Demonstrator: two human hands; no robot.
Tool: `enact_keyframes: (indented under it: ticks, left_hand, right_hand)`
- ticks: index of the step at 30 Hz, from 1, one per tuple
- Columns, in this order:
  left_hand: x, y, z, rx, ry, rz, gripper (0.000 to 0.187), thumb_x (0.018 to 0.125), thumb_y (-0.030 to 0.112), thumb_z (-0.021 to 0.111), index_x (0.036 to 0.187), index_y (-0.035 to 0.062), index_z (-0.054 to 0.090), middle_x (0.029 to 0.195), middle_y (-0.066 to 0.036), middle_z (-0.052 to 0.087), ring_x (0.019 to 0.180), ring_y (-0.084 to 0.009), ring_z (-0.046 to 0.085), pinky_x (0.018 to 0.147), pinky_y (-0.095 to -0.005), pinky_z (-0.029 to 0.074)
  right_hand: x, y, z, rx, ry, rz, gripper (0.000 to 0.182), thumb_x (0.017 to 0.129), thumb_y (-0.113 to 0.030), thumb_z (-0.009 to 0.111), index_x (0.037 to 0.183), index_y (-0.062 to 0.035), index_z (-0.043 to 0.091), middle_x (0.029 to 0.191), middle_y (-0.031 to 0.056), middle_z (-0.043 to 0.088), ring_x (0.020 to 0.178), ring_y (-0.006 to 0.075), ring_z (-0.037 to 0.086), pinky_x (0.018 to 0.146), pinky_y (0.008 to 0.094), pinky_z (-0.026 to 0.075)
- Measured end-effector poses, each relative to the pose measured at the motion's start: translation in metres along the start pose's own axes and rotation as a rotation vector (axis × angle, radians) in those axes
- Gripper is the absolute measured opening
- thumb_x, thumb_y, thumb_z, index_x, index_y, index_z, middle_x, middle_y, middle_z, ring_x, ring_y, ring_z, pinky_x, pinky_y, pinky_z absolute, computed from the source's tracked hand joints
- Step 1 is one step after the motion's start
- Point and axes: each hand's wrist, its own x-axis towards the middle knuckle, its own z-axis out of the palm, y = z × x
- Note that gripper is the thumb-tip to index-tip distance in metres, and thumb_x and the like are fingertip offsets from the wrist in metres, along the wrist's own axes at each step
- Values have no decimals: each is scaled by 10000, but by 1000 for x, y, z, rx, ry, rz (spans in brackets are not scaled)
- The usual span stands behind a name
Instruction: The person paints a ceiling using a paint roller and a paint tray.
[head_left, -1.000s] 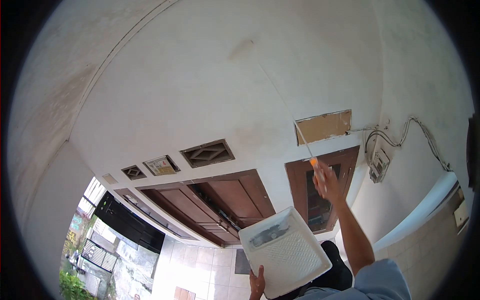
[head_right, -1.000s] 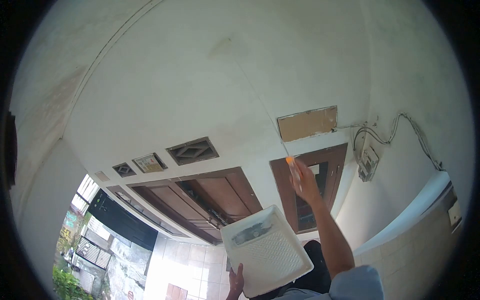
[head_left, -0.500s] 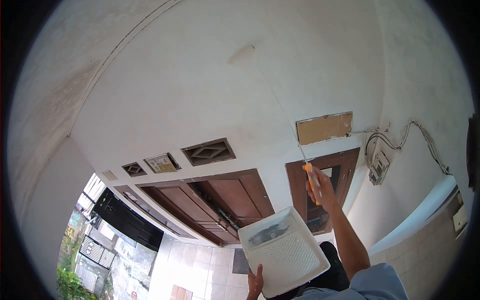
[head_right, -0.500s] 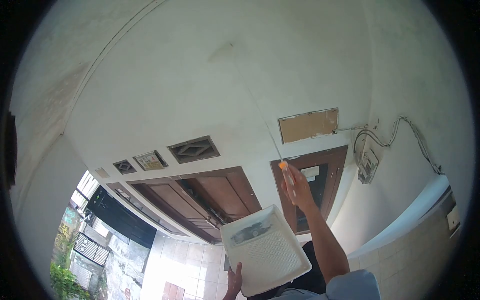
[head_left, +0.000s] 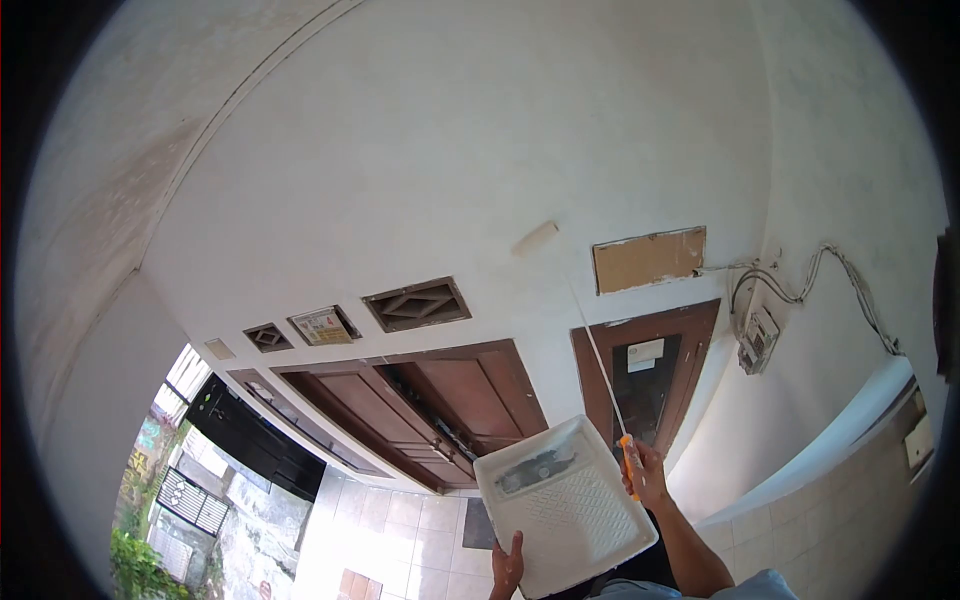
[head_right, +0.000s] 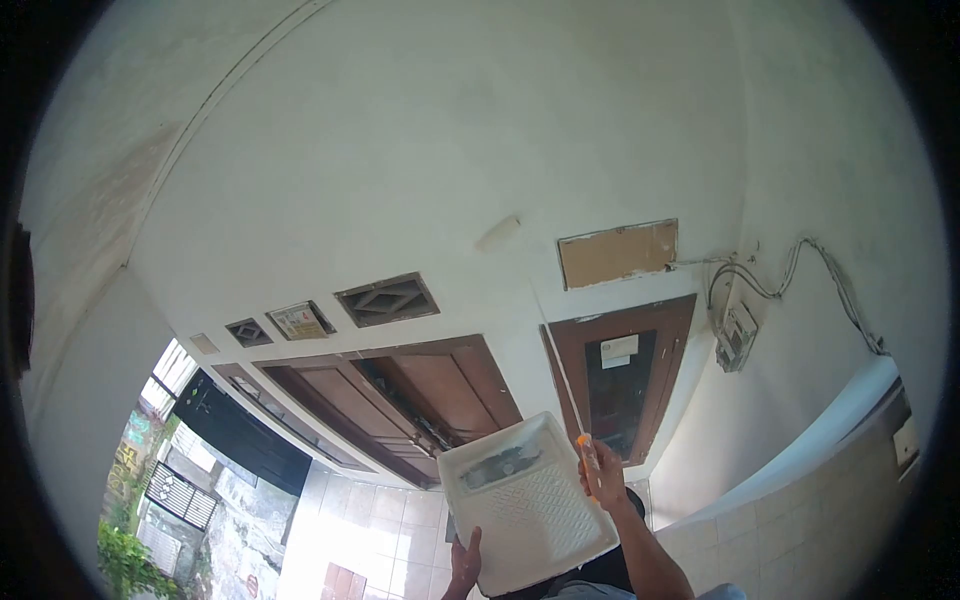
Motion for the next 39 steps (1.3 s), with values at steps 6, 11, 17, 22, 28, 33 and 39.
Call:
enact_keyframes:
  ticks: [6, 11, 17, 22, 28, 33, 39]
  left_hand:
    - [-8, 11, 6, -27, 57, 62, 571, 924, 344, 613, 1254, -104, 480, 1197, -241, 589, 1107, -312, 571, 962, -376, 424]
    - [-3, -3, 3, 12, 58, 47, 598, 928, 367, 594, 1264, -113, 472, 1205, -251, 582, 1128, -333, 560, 980, -391, 413]
    - [2, -11, 2, 139, 87, 105, 598, 936, 383, 577, 1262, -109, 480, 1202, -262, 581, 1143, -340, 554, 989, -392, 415]
    - [-3, 11, 6, 31, 57, 11, 575, 954, 391, 554, 1244, -100, 477, 1192, -230, 581, 1106, -300, 557, 968, -380, 414]
    - [-1, 13, 9, 31, 61, -2, 573, 962, 391, 538, 1264, -91, 468, 1202, -223, 579, 1117, -295, 551, 975, -376, 409]
    - [-3, 14, 5, 35, 62, -17, 576, 959, 404, 539, 1248, -92, 487, 1177, -228, 594, 1101, -305, 566, 969, -370, 415]
    - [4, -3, 1, 0, 80, -79, 569, 936, 400, 583, 1256, -63, 502, 1151, -213, 628, 1089, -296, 600, 947, -374, 439]
  right_hand:
    - [26, -81, 2, -194, -130, -333, 334, 985, -353, 513, 1011, -24, 567, 632, 5, 522, 445, 70, 498, 403, 223, 410]
    - [-11, -135, -16, -273, -348, -146, 355, 961, -294, 570, 1173, -15, 510, 732, 24, 545, 547, 64, 530, 494, 217, 451]
    - [-84, -124, -95, -134, -415, 261, 341, 900, -167, 611, 1171, 27, 544, 822, 14, 594, 643, 89, 549, 622, 246, 481]
    - [-140, -122, -150, -706, -446, 353, 283, 961, -279, 573, 1064, -16, 599, 637, 46, 576, 481, 85, 507, 471, 235, 437]
    - [-161, -109, -169, -567, -492, 759, 301, 975, -301, 539, 1094, -29, 583, 675, 36, 586, 513, 91, 508, 503, 253, 443]
    - [-158, -83, -151, -706, -467, 533, 331, 961, -298, 550, 1140, -20, 564, 732, 91, 628, 550, 174, 583, 553, 304, 485]
    - [-163, -125, -162, -1094, -394, 91, 261, 846, -184, 699, 1055, -41, 634, 763, 116, 640, 634, 245, 621, 711, 374, 501]
